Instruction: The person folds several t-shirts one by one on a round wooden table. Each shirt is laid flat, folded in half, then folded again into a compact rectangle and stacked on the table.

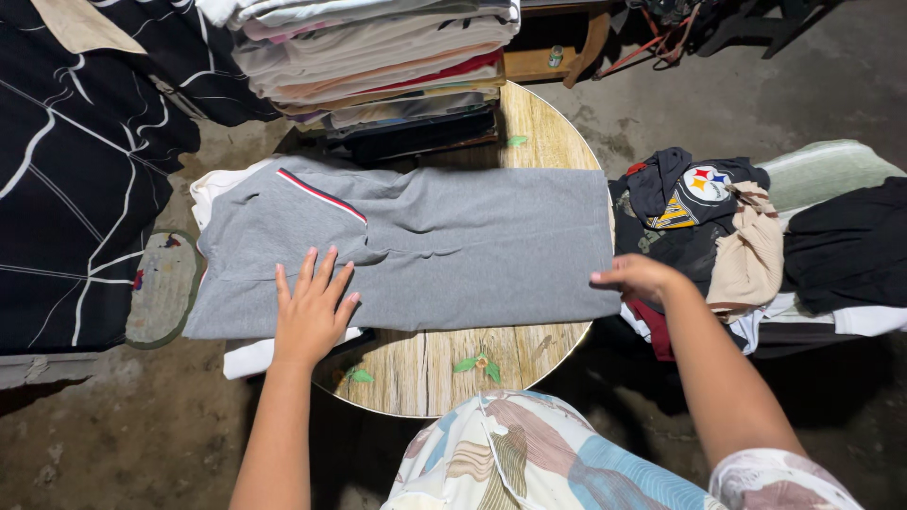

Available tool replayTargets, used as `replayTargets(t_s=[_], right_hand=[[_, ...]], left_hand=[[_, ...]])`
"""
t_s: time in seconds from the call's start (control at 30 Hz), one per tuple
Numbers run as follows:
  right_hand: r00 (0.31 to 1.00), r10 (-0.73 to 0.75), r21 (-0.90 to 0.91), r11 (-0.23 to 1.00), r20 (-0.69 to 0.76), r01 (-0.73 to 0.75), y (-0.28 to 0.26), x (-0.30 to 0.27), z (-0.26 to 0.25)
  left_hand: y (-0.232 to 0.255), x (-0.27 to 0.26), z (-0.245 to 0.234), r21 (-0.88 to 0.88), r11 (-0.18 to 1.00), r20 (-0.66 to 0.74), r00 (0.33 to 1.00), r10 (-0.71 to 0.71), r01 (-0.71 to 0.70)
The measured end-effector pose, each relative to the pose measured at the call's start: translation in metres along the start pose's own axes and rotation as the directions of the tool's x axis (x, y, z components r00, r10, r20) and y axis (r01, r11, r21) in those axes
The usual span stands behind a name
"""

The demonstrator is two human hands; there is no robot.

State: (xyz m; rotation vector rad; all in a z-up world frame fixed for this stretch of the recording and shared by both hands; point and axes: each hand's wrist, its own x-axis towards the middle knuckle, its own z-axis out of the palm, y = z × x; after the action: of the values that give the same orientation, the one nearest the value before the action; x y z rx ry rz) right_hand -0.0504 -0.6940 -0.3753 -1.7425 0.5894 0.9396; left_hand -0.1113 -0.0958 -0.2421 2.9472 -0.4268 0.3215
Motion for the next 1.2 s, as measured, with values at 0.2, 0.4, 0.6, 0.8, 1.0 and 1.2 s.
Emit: replayTargets(t_s=[0.2,0.4,0.6,0.8,1.0,1.2], right_hand=[[0.98,-0.191,0.087,0.977,-0.057,0.195,0.052,-0.028,-0.008],[0.985,-0.153,0.04,0.987,-0.079,0.156,0.082,-0.048,-0.012],[0.988,-0.121,-0.01,0.993,-0.095,0.121,0.089,-0.042,0.021],[0.941,-0.24,0.192,0.938,-0.237,0.288,0.085,-0.029,0.03],[0.913,-0.255,0.128,0.943,-0.319,0.308,0.073,-0.027,0.026],[0.674,-0.423,-0.321,0.905,-0.605,0.279,0.024,-0.041,0.05]], left_hand=[[-0.003,-0.001,0.003,0.007,1.0,0.015,1.0,0.005,-0.005],[-0.003,0.001,-0.002,-0.005,1.0,0.066,0.998,0.017,-0.017],[0.008,0.011,-0.026,0.051,0.999,0.183,0.983,0.003,-0.013],[0.05,0.011,-0.011,0.175,0.961,0.475,0.873,0.11,-0.216],[0.072,-0.011,0.053,0.322,0.847,0.377,0.878,0.295,-0.423],[0.062,-0.011,0.048,0.103,0.899,0.433,0.832,0.345,-0.426]])
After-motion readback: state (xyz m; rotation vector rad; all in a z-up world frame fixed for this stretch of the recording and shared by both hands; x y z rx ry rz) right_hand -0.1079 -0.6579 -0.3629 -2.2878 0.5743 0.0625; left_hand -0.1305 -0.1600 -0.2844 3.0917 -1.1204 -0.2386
